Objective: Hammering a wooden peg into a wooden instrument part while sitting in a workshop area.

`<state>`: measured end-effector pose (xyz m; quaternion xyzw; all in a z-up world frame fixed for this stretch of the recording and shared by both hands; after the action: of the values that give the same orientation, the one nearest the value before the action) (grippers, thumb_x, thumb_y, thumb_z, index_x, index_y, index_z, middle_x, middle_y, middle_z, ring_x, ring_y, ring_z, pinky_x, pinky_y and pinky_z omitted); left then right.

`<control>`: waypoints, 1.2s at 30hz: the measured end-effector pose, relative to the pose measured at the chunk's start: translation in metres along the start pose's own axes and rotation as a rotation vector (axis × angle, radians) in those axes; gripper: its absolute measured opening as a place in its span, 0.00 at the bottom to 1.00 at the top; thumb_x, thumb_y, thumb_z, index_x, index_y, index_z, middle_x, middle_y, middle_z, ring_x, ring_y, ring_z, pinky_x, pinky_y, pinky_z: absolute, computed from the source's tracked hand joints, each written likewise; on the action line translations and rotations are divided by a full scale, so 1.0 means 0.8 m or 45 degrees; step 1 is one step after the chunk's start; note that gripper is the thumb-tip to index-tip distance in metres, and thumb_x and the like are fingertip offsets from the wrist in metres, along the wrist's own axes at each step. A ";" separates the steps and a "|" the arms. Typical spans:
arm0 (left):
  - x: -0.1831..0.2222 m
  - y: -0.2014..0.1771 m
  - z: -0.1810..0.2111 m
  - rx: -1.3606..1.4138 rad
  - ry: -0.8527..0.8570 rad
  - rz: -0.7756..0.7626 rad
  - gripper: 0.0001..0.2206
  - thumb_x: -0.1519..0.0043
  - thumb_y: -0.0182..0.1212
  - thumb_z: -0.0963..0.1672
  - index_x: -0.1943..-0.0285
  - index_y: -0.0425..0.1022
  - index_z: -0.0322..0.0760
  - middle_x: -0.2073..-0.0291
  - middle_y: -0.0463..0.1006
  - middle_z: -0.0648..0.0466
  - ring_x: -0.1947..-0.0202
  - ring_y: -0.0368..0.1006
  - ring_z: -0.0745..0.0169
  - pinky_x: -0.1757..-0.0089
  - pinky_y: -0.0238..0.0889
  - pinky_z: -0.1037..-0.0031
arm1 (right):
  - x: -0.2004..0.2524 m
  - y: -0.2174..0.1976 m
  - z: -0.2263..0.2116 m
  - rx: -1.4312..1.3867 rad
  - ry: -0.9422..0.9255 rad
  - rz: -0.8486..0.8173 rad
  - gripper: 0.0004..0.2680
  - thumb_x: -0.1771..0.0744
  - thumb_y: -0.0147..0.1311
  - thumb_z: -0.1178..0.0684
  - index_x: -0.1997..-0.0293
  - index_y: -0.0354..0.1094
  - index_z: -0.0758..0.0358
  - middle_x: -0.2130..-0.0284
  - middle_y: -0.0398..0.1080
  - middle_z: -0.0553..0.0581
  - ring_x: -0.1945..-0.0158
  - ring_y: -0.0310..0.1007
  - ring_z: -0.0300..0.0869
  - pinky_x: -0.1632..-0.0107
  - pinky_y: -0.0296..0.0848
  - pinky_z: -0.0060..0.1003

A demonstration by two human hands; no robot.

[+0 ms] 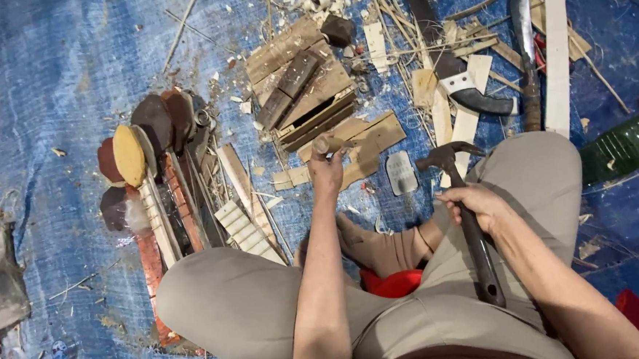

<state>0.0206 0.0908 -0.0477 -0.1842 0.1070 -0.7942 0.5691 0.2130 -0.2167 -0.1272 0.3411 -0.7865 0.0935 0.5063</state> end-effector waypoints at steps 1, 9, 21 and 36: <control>0.004 0.000 0.010 -0.001 0.003 -0.005 0.20 0.38 0.67 0.38 0.38 0.73 0.49 0.47 0.79 0.37 0.39 0.71 0.33 0.42 0.67 0.44 | 0.001 0.000 -0.002 -0.005 -0.002 0.003 0.07 0.39 0.60 0.65 0.64 0.65 0.71 0.80 0.63 0.57 0.83 0.62 0.38 0.83 0.65 0.37; 0.006 -0.004 0.006 0.016 0.065 0.053 0.21 0.40 0.68 0.38 0.39 0.74 0.51 0.51 0.81 0.38 0.43 0.74 0.33 0.48 0.71 0.46 | 0.007 0.004 -0.006 0.031 0.006 0.029 0.06 0.39 0.60 0.65 0.66 0.65 0.71 0.81 0.63 0.57 0.83 0.62 0.37 0.83 0.66 0.38; -0.002 -0.001 -0.009 0.006 0.086 0.045 0.19 0.41 0.72 0.41 0.42 0.75 0.56 0.57 0.83 0.47 0.59 0.78 0.53 0.55 0.74 0.51 | 0.005 0.003 -0.002 0.017 0.025 0.048 0.06 0.39 0.60 0.66 0.66 0.65 0.72 0.81 0.62 0.57 0.83 0.62 0.37 0.83 0.65 0.37; -0.006 0.013 0.016 -0.134 0.139 -0.069 0.13 0.38 0.68 0.42 0.46 0.75 0.44 0.55 0.82 0.42 0.48 0.76 0.35 0.48 0.71 0.42 | 0.009 0.014 0.002 0.173 -0.055 0.076 0.06 0.39 0.60 0.66 0.66 0.64 0.73 0.83 0.63 0.59 0.86 0.63 0.40 0.86 0.66 0.40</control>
<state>0.0359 0.0922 -0.0406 -0.1731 0.1744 -0.8114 0.5304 0.2025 -0.2121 -0.1198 0.3528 -0.7989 0.1543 0.4621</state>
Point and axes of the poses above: each hand's wrist, its own x-axis away from the middle knuckle, its own y-axis out of the palm, z = x × y, the point moved 8 cm from there along -x, towards the middle knuckle
